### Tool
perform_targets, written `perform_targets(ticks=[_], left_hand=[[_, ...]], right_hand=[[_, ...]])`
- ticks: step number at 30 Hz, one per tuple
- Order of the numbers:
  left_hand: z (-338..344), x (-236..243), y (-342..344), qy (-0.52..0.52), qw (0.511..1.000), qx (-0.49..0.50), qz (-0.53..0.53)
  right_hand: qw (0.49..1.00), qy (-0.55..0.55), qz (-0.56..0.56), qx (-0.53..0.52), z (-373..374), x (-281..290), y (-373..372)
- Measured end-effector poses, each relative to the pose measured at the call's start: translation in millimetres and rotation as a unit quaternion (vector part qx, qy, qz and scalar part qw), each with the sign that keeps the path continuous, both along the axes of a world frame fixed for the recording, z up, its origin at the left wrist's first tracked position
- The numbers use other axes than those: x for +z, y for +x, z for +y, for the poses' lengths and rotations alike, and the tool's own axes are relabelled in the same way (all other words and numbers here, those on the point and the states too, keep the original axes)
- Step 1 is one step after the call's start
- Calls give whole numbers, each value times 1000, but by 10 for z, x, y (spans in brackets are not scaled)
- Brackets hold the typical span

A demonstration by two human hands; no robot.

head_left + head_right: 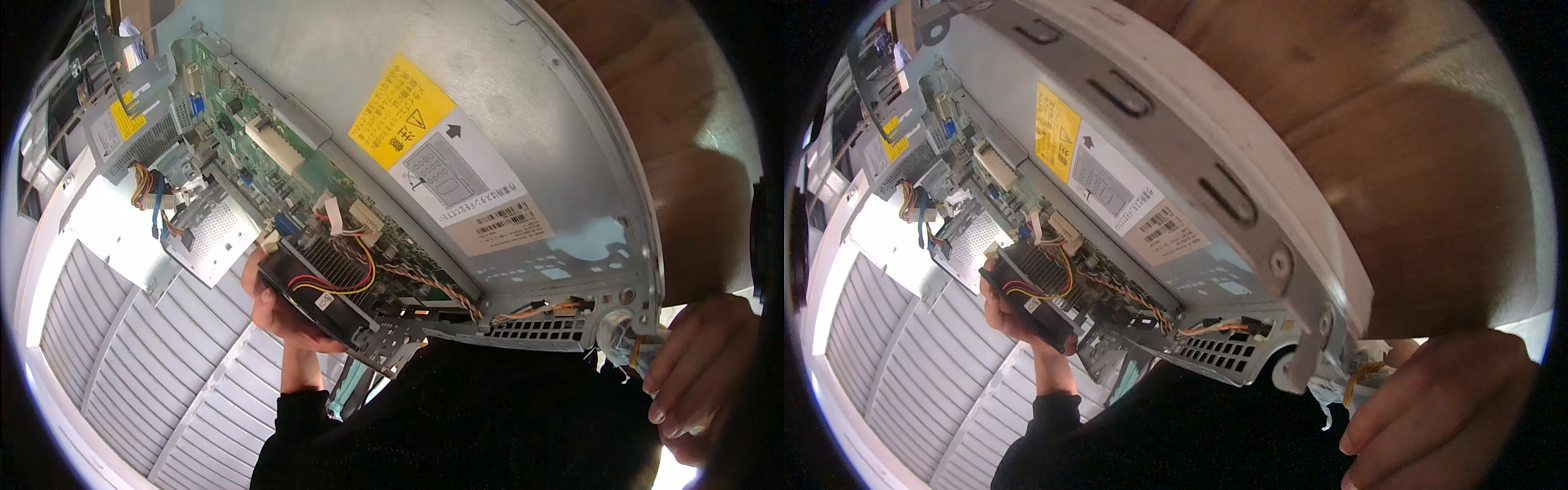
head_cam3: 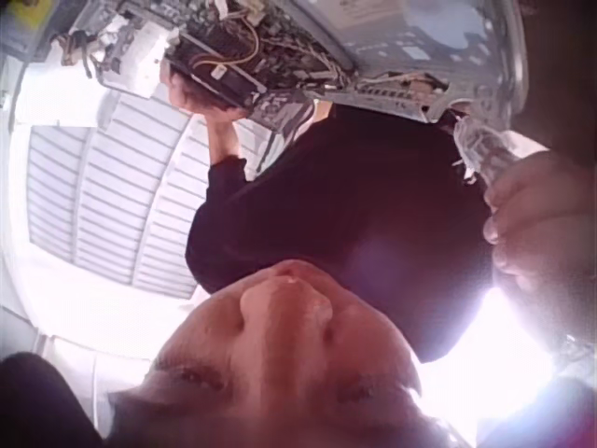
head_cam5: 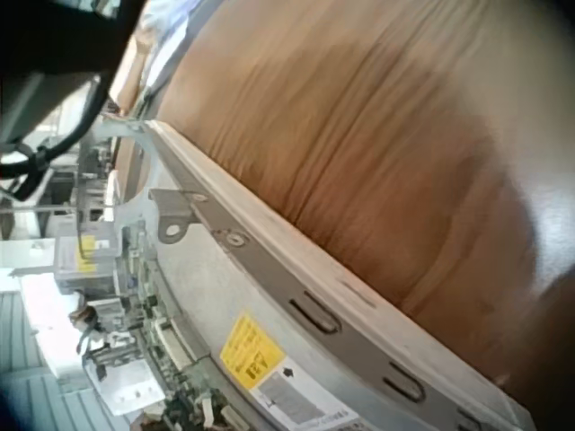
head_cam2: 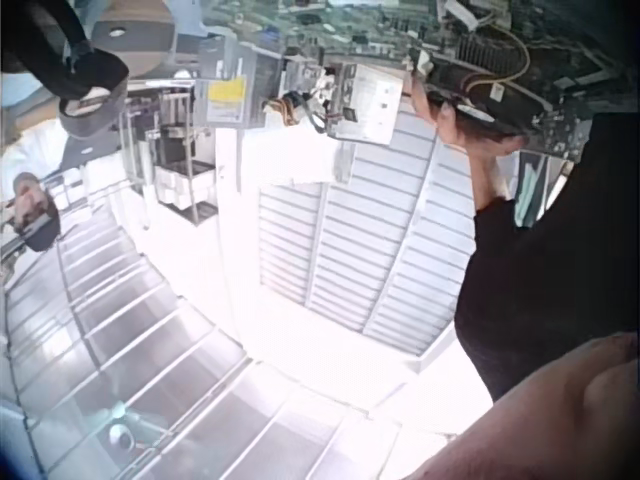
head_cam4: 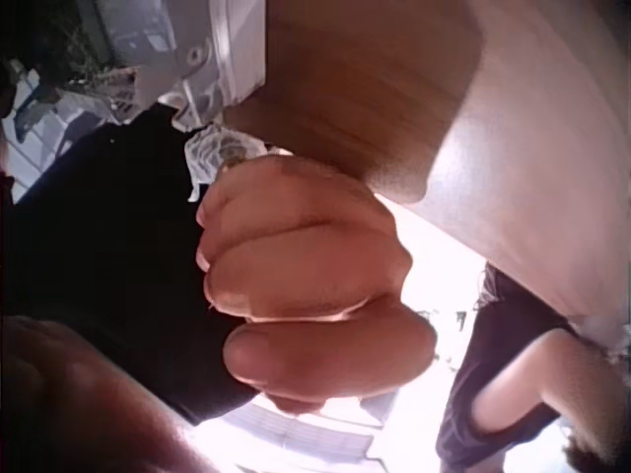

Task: The person uses a screwdriver to remove several screws from a motherboard inside a computer chassis, then unplugs cables from the board and lifts the motherboard assembly out of the case.

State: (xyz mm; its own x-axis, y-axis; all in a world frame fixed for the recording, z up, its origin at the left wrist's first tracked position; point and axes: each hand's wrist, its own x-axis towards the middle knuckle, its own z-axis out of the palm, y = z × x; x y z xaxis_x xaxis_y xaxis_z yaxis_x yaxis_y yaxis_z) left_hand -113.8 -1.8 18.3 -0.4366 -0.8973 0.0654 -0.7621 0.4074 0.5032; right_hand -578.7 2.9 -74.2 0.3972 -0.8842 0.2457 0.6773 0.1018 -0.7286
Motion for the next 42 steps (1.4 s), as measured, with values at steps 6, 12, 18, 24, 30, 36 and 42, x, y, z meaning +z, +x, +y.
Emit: perform_targets(ticks=[6,12,18,24,30,36,42], left_hand=[[103,-24,-46,22,996,80,22],[151,41,-15,114,920,325,188],[136,99,38,168,877,316,319],[168,32,-16,78,955,247,146],[158,24,-75,76,958,253,108],[136,75,-72,140,949,258,117],[222,66,38,110,956,255,96]], right_hand=[[998,-60,-15,-4,-220,-93,187],[972,-24,67,-222,-7,35,417],[990,-115,77,11,-63,-130,-16],[964,43,262,-3,-178,252,149],[989,-69,112,-65,-224,11,221],[964,57,201,-164,145,359,218],[957,60,218,-183,55,336,293]])
